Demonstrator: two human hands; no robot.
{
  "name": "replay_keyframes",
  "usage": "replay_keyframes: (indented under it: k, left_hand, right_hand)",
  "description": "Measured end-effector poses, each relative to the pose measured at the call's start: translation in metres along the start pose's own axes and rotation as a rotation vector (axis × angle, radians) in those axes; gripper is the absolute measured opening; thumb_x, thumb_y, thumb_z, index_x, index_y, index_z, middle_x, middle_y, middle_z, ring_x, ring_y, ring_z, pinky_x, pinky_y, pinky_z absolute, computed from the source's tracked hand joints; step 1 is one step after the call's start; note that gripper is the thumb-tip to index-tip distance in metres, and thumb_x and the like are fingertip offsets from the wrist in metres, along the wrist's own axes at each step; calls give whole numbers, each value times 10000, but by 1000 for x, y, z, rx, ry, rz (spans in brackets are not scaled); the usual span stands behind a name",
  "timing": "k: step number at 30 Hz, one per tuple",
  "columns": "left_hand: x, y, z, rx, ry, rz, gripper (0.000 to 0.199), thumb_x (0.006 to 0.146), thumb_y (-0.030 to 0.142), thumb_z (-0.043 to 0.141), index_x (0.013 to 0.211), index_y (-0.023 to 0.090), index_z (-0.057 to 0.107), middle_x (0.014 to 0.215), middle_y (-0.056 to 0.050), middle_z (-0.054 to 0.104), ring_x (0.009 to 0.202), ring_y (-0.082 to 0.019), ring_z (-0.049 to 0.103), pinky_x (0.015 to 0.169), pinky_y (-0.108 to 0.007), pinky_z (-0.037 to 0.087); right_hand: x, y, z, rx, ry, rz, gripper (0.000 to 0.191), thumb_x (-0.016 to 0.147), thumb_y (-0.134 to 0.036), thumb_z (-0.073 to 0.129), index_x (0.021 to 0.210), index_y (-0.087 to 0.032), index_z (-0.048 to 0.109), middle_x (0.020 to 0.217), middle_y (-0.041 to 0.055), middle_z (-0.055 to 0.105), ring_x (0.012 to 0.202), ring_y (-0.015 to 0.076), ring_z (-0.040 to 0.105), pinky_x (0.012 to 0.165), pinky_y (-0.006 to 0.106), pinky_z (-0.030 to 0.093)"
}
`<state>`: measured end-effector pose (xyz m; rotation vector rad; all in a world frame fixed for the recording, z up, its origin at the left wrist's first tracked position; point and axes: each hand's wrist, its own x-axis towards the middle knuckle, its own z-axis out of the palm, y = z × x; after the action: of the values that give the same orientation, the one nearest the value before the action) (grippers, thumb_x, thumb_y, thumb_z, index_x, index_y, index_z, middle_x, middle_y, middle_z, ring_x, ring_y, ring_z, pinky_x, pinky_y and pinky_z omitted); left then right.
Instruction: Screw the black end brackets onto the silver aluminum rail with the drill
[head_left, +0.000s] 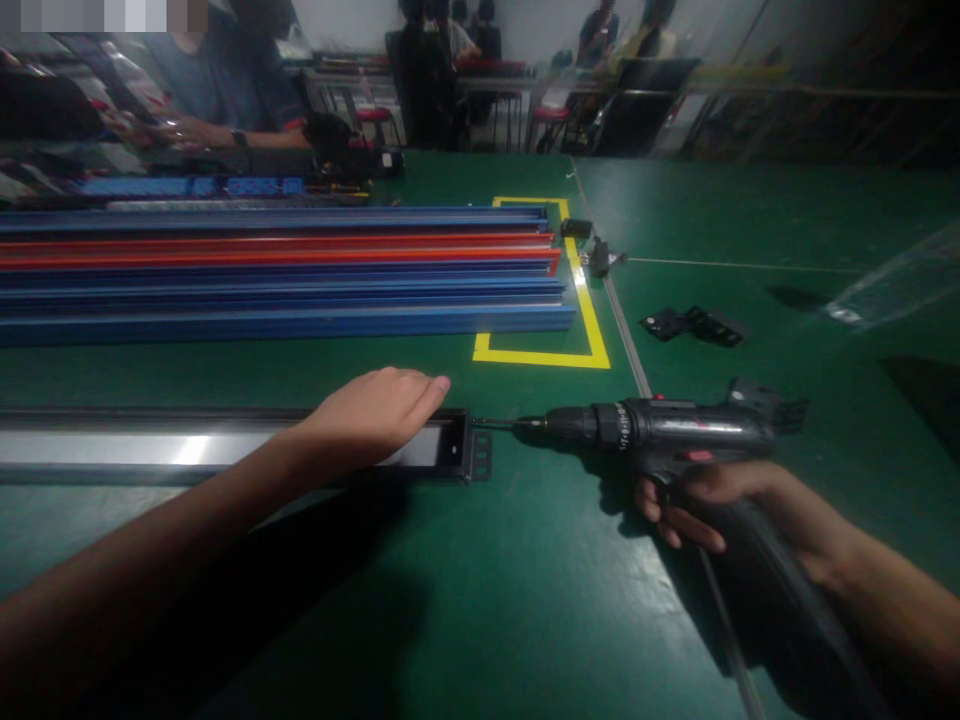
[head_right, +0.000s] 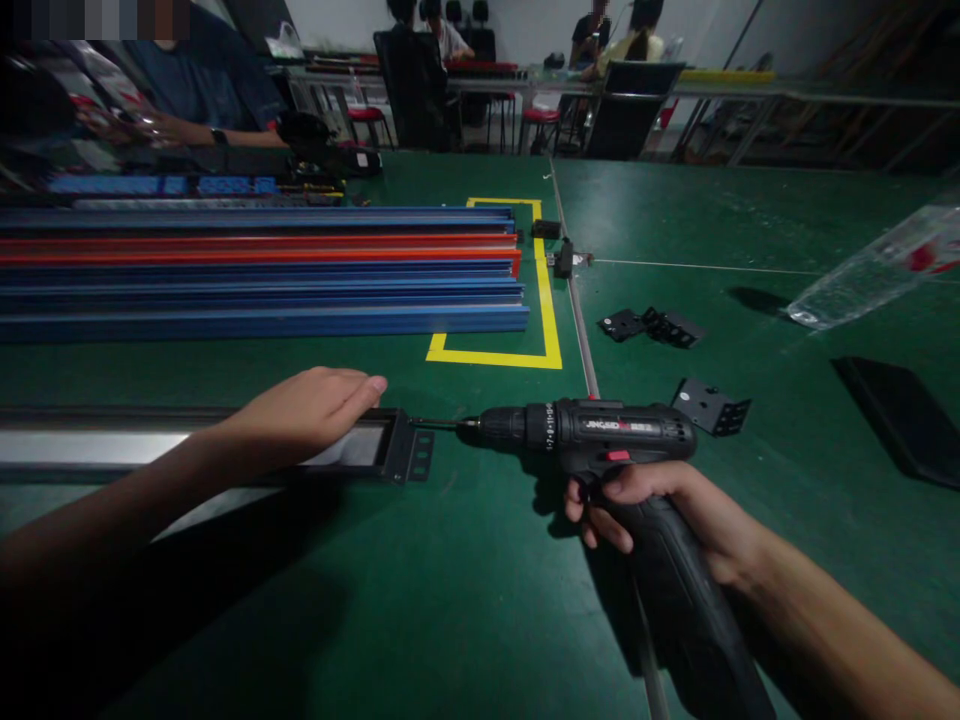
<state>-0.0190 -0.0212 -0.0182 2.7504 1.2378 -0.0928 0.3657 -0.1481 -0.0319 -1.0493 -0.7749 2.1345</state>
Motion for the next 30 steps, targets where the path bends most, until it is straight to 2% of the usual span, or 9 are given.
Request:
replay_keyframes:
  k: [5,12,24,30]
  left_hand:
    - [0,-3,1,-16,18,3,488,1075,343,253,995,165,701,1006,-137,747,900,-256,676,789,-386,476]
    - [1,5,-6,-52,2,-77,565,1075,413,208,955,171,705,979,-125,758,893,-254,684,790,-386,482]
    - [1,12,-13,-111,-24,-129,603,1067,457,200,970,159,716,1050,-137,766,959,-265,695,845,-393,502]
    - [1,12,-14,-112,-18,-141,617,1068,477,199,944,171,720,1032,-120,772,940,-262,698,825,-384,502]
  right_hand:
    - [-1,0,0,-21,2,-8,322,784,-297,653,976,-90,809,838,113,756,541,132,558,748,335,555]
    - [-1,-1,0,-22,24,-1,326,766,-280,649,970,-83,809,871,120,768,538,120,556,755,324,557]
    - [1,-1,3,-7,-10,-4,328,776,-274,655,984,-72,807,872,107,759,554,112,561,757,315,547]
    - [1,-2,1,-23,-25,-15,316,792,-267,649,987,-75,807,886,111,759,563,119,576,760,317,550]
